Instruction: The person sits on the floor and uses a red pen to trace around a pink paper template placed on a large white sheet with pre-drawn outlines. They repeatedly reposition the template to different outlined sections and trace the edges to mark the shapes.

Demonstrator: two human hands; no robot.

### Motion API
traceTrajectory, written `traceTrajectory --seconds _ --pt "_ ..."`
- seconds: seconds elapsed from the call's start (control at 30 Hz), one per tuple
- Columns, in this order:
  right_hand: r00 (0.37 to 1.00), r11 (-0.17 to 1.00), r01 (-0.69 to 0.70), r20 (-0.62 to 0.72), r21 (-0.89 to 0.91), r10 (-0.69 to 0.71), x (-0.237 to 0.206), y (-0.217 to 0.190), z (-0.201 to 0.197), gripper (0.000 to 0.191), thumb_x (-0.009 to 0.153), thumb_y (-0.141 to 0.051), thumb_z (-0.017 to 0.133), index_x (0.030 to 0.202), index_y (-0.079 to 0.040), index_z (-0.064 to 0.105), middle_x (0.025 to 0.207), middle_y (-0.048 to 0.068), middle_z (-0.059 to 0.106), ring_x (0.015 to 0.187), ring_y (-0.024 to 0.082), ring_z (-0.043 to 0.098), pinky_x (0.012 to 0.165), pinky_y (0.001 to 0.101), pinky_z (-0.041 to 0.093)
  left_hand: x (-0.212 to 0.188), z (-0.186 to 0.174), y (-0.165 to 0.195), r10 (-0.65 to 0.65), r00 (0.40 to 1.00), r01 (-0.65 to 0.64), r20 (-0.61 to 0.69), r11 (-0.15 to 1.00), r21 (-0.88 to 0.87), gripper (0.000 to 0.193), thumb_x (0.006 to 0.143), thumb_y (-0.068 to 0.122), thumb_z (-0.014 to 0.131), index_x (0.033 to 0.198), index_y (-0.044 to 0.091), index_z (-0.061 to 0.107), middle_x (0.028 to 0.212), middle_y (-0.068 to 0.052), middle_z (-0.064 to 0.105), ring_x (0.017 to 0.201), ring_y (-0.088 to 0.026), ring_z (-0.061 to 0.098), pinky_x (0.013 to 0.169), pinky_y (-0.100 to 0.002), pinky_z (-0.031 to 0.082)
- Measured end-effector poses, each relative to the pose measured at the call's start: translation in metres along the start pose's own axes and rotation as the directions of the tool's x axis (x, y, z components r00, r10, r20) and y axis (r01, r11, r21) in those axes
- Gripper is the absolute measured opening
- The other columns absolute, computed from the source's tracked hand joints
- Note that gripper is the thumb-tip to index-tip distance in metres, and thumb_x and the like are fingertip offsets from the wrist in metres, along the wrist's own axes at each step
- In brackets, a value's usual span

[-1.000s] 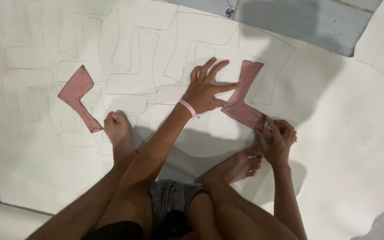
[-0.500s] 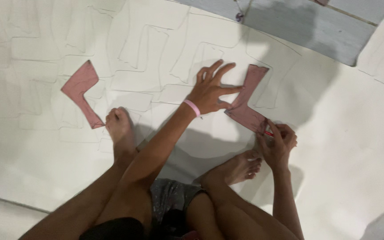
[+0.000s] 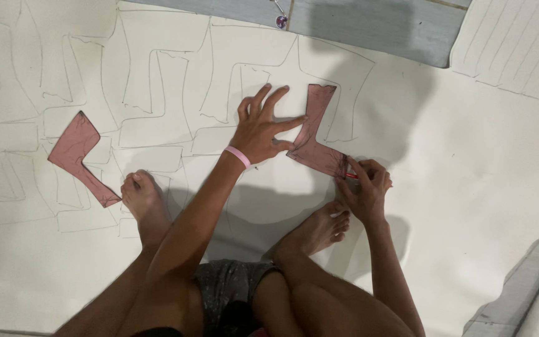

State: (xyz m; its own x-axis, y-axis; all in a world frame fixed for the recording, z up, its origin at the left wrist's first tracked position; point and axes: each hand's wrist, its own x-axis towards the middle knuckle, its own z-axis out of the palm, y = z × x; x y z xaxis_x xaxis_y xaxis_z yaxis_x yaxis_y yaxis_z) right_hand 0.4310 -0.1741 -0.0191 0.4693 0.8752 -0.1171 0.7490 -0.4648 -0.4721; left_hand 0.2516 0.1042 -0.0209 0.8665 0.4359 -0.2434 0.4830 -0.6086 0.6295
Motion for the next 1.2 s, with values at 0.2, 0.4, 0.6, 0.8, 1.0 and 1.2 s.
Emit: traceTrajectory --seconds 0.2,0.4,0.6,0.8,1.0,1.2 --pt "1.0 1.0 -0.008 0.011 0.019 0.007 -0.0015 0.0051 0.0011 0.059 0.083 -0.026 0.087 0.139 -0.02 0.067 0.127 0.006 0.053 0.108 0.025 0.049 0.1 0.0457 0.036 -0.0006 0.0025 0.0003 0.02 0.999 -0.02 -0.036 1.0 -0.003 0.061 0.072 0.044 0.089 0.13 0.042 0.07 0.163 -0.009 0.025 0.152 -0.037 0.013 0.116 -0.059 0.014" --pt "1.0 1.0 -0.015 0.007 0.016 0.015 -0.0025 0.0043 0.0001 0.059 0.084 -0.026 0.087 0.139 -0.02 0.067 0.126 0.006 0.053 0.107 0.025 0.049 0.1 0.0462 0.037 -0.0011 0.0035 0.001 0.02 0.999 -0.021 -0.045 1.0 -0.003 0.062 0.071 0.043 0.09 0.131 0.043 0.071 0.164 -0.008 0.025 0.152 -0.038 0.013 0.116 -0.059 0.014" --pt "1.0 0.999 -0.002 0.01 0.037 0.001 -0.0026 0.0062 0.0006 0.059 0.085 -0.025 0.086 0.14 -0.019 0.066 0.126 0.006 0.052 0.105 0.024 0.049 0.098 0.045 0.037 -0.0011 0.0043 0.0015 0.014 0.999 -0.014 -0.043 1.0 -0.014 0.062 0.071 0.045 0.089 0.13 0.043 0.07 0.163 -0.009 0.024 0.152 -0.039 0.013 0.115 -0.06 0.013" --pt "1.0 0.999 0.021 0.0 0.04 -0.021 -0.0035 0.0098 0.0032 0.056 0.085 -0.026 0.087 0.138 -0.019 0.068 0.126 0.006 0.054 0.105 0.023 0.05 0.098 0.0449 0.036 -0.0018 0.0031 0.0021 0.027 0.998 -0.026 -0.051 1.0 0.009 0.061 0.072 0.044 0.089 0.13 0.043 0.07 0.163 -0.009 0.024 0.151 -0.039 0.013 0.116 -0.06 0.013" --pt "1.0 1.0 0.007 -0.021 0.029 -0.007 -0.0044 0.0082 0.004 0.053 0.085 -0.026 0.087 0.135 -0.02 0.07 0.125 0.006 0.053 0.104 0.023 0.05 0.098 0.0457 0.035 -0.0027 0.0022 0.0007 0.013 0.999 -0.014 -0.031 1.0 -0.018 0.062 0.073 0.042 0.09 0.132 0.042 0.07 0.163 -0.01 0.023 0.153 -0.038 0.013 0.118 -0.059 0.013" --pt "1.0 1.0 0.021 -0.008 0.023 -0.021 -0.0035 0.0084 0.0036 0.054 0.086 -0.027 0.087 0.136 -0.021 0.069 0.125 0.006 0.052 0.102 0.023 0.049 0.096 0.0461 0.035 -0.0035 0.0033 -0.0005 0.018 0.999 -0.02 -0.051 0.999 -0.029 0.063 0.071 0.04 0.091 0.131 0.042 0.071 0.163 -0.01 0.025 0.152 -0.037 0.014 0.118 -0.059 0.014"
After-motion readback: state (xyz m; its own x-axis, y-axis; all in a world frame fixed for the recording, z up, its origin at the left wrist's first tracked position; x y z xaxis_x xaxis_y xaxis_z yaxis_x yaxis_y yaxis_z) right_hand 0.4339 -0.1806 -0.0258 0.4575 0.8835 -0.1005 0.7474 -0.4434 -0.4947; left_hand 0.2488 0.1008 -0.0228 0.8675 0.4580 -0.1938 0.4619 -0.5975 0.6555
